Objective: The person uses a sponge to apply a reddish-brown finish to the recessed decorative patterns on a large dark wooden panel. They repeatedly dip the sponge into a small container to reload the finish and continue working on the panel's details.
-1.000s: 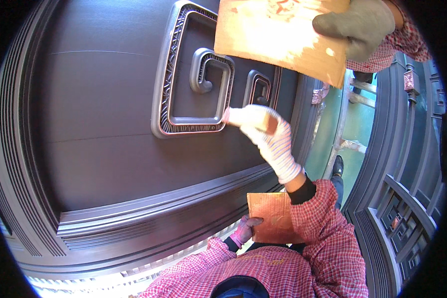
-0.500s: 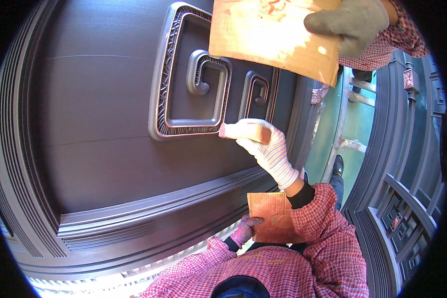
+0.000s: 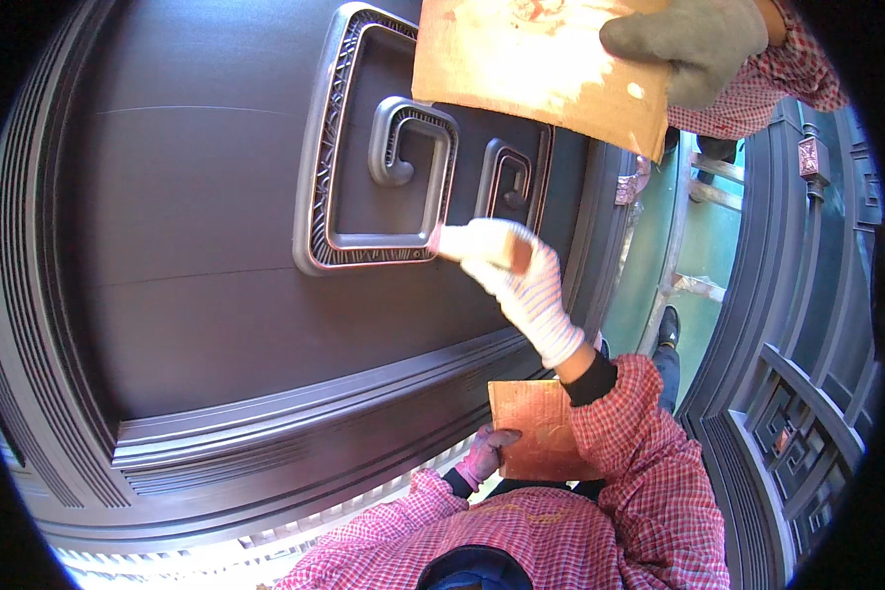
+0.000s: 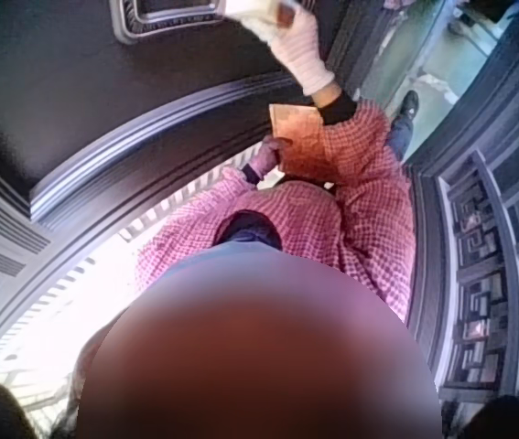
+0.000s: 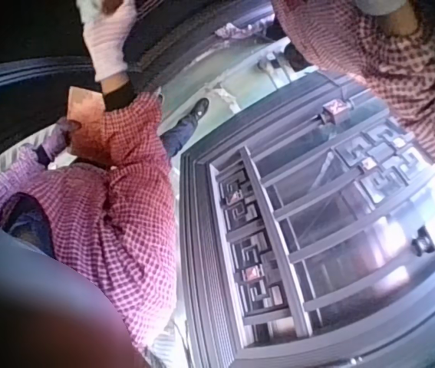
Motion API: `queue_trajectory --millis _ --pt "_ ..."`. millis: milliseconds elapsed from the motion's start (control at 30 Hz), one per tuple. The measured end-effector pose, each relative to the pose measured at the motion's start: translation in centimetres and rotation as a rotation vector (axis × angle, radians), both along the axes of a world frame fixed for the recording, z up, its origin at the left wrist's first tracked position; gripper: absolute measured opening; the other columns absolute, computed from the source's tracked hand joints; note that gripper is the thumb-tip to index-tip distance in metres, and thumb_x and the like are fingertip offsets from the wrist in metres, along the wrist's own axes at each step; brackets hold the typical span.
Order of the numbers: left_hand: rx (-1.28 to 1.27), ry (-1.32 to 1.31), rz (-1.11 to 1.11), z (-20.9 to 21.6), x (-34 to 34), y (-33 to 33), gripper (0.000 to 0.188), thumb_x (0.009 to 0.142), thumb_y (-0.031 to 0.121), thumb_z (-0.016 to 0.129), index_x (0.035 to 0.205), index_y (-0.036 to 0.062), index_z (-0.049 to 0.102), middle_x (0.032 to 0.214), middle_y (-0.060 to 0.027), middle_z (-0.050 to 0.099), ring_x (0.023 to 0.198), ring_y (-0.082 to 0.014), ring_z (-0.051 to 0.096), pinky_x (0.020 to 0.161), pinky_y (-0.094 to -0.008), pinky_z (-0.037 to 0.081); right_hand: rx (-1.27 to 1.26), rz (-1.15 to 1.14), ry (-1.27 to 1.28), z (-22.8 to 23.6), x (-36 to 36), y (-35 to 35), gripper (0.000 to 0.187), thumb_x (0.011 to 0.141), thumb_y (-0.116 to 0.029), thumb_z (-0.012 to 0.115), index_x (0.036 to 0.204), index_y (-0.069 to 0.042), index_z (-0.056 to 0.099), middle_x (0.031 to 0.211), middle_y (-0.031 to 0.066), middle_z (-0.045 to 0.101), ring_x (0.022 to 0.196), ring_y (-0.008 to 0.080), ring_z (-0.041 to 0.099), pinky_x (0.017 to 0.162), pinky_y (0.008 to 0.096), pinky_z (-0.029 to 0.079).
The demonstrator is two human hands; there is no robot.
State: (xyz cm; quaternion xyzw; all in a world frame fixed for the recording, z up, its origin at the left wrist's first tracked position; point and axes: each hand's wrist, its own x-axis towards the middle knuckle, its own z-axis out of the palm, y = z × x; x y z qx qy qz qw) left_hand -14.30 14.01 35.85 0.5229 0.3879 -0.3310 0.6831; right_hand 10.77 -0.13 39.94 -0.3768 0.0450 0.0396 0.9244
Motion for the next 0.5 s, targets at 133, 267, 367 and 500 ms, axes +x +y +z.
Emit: queue_trajectory --millis 133,267,367,500 --pt "-0.017 0.002 -0.002 0.3 0.4 -0.2 0.031 0.075 0.011 0.053 0.101 -0.0031 0.063 0.103 -0.0106 0.065 0.094 -0.0196 0.062 0.09 -0.0313 0.046 0.065 -0.025 -0.015 0.0 -1.0 -0.2 0.037 0.071 -0.006 0.076 0.105 -0.003 0.062 0.098 0.0043 0.066 0.09 0.0116 0.061 0.083 0.0253 0.048" --pt "0.003 0.021 0.028 0.7 0.7 -0.8 0.034 0.075 0.01 0.054 0.106 -0.0025 0.061 0.106 -0.0107 0.064 0.096 -0.0207 0.062 0.091 -0.032 0.045 -0.011 -0.068 0.009 0.9 1.0 -0.8 0.036 0.072 -0.004 0.075 0.105 -0.003 0.062 0.095 0.0026 0.066 0.084 0.0088 0.061 0.075 0.0232 0.049" --pt "0.025 0.014 0.02 0.6 0.5 -0.7 0.037 0.075 0.011 0.054 0.11 -0.0021 0.059 0.107 -0.0109 0.064 0.098 -0.0215 0.061 0.092 -0.0324 0.045 0.017 -0.079 -0.007 0.0 1.1 -0.1 0.033 0.072 -0.004 0.074 0.103 -0.003 0.062 0.096 0.0025 0.066 0.087 0.0091 0.06 0.077 0.0236 0.048" --pt "-0.016 0.0 0.027 1.7 1.2 -1.2 0.039 0.075 0.011 0.054 0.112 -0.0019 0.058 0.107 -0.0113 0.063 0.098 -0.0218 0.061 0.092 -0.0328 0.045 -0.176 -0.032 -0.059 1.1 -1.2 -0.7 0.032 0.073 -0.009 0.075 0.101 -0.002 0.062 0.096 0.0038 0.066 0.088 0.0098 0.061 0.08 0.025 0.048"
